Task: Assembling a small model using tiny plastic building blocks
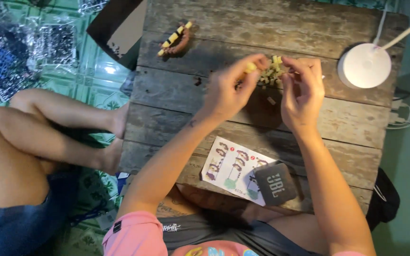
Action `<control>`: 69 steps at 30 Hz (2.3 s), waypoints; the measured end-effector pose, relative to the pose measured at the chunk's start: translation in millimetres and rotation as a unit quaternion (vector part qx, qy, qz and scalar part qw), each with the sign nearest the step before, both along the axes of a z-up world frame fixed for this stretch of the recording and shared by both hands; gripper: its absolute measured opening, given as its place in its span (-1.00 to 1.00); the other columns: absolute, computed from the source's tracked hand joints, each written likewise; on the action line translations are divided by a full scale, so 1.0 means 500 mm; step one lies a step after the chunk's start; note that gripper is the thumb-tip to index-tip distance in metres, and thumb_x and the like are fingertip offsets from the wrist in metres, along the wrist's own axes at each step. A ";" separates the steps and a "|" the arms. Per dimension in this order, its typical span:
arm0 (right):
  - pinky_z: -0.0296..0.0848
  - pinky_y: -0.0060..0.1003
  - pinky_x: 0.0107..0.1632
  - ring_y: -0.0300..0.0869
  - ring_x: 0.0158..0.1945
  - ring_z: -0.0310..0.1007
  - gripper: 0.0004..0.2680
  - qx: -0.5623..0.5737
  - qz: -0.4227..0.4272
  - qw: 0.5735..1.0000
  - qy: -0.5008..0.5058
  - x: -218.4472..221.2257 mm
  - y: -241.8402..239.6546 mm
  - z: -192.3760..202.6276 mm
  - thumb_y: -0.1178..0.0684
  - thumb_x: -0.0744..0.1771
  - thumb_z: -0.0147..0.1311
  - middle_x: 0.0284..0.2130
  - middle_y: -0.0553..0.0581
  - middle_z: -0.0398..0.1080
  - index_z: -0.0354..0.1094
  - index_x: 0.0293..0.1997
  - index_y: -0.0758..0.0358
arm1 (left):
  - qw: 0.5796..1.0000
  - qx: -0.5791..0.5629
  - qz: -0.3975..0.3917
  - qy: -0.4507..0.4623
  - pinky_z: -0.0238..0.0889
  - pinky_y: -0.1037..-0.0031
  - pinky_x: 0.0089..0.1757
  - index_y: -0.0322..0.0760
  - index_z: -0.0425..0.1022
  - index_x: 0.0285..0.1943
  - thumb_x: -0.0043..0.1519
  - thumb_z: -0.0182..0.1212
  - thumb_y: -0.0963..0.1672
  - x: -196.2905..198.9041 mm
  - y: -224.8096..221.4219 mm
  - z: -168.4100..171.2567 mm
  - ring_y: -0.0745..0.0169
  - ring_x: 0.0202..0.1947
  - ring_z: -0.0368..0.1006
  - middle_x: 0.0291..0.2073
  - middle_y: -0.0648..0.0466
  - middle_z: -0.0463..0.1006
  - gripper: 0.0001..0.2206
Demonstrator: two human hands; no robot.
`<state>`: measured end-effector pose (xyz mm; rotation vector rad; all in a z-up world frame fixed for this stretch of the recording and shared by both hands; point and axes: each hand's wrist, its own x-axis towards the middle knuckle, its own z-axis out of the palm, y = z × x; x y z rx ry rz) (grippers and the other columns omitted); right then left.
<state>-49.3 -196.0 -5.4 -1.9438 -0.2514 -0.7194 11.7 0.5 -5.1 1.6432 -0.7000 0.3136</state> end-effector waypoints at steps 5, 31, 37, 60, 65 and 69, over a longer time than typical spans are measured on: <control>0.48 -0.16 -0.22 -0.02 -0.28 0.40 -0.89 -0.100 -0.007 0.995 0.008 -0.002 -0.054 0.015 0.43 0.45 0.36 -0.26 0.22 0.38 0.67 0.03 0.41 | 0.998 0.048 0.028 -0.037 0.61 0.31 -0.10 -0.25 0.62 0.34 0.48 0.19 -0.22 0.059 0.092 0.033 0.06 -0.23 0.68 -0.11 -0.06 0.75 -0.73; 0.62 -0.39 -0.27 -0.12 -0.26 0.65 -0.91 -0.012 0.043 0.983 0.180 -0.019 -0.007 0.010 0.17 0.36 0.54 -0.20 0.11 0.63 0.72 -0.09 0.22 | 0.963 0.262 -0.057 0.022 0.63 0.12 -0.02 -0.20 0.68 0.36 0.58 0.19 -0.05 -0.023 0.041 0.045 -0.19 0.12 0.71 0.13 -0.16 0.75 -0.71; 0.47 -0.28 -0.25 -0.13 -0.32 0.54 -0.90 -0.021 -0.021 0.992 0.124 -0.008 -0.014 -0.018 0.09 0.39 0.56 -0.23 0.15 0.63 0.70 -0.11 0.19 | 0.967 0.218 -0.108 0.073 0.50 0.38 -0.43 -0.47 0.71 0.18 0.53 0.17 -0.20 0.005 -0.006 0.049 -0.09 -0.52 0.67 -0.36 -0.29 0.75 -0.78; 0.62 -0.27 -0.26 -0.09 -0.44 0.63 -0.93 0.168 0.051 0.962 0.208 -0.016 0.009 -0.029 0.28 0.50 0.27 -0.33 0.32 0.52 0.51 0.03 0.53 | 0.985 0.157 -0.055 -0.050 0.69 -0.02 -0.08 0.06 0.42 0.65 0.44 0.32 -0.28 -0.017 -0.003 -0.050 -0.37 -0.05 0.72 0.03 -0.25 0.74 -0.42; 0.64 -0.23 -0.27 -0.06 -0.42 0.65 -0.93 0.162 0.059 0.966 0.195 -0.012 0.009 -0.029 0.29 0.49 0.28 -0.28 0.33 0.52 0.53 0.04 0.56 | 0.985 0.157 -0.048 -0.047 0.67 -0.03 -0.03 0.06 0.46 0.63 0.40 0.35 -0.29 -0.018 0.003 -0.042 -0.34 -0.05 0.72 0.07 -0.24 0.76 -0.41; 0.63 -0.23 -0.25 -0.08 -0.45 0.63 -0.94 0.165 0.081 0.965 0.186 -0.012 0.009 -0.020 0.31 0.48 0.28 -0.30 0.29 0.48 0.52 -0.02 0.56 | 0.985 0.162 -0.039 -0.036 0.66 0.04 -0.05 0.00 0.52 0.55 0.38 0.36 -0.27 -0.028 0.016 -0.007 -0.33 -0.09 0.72 0.06 -0.21 0.76 -0.46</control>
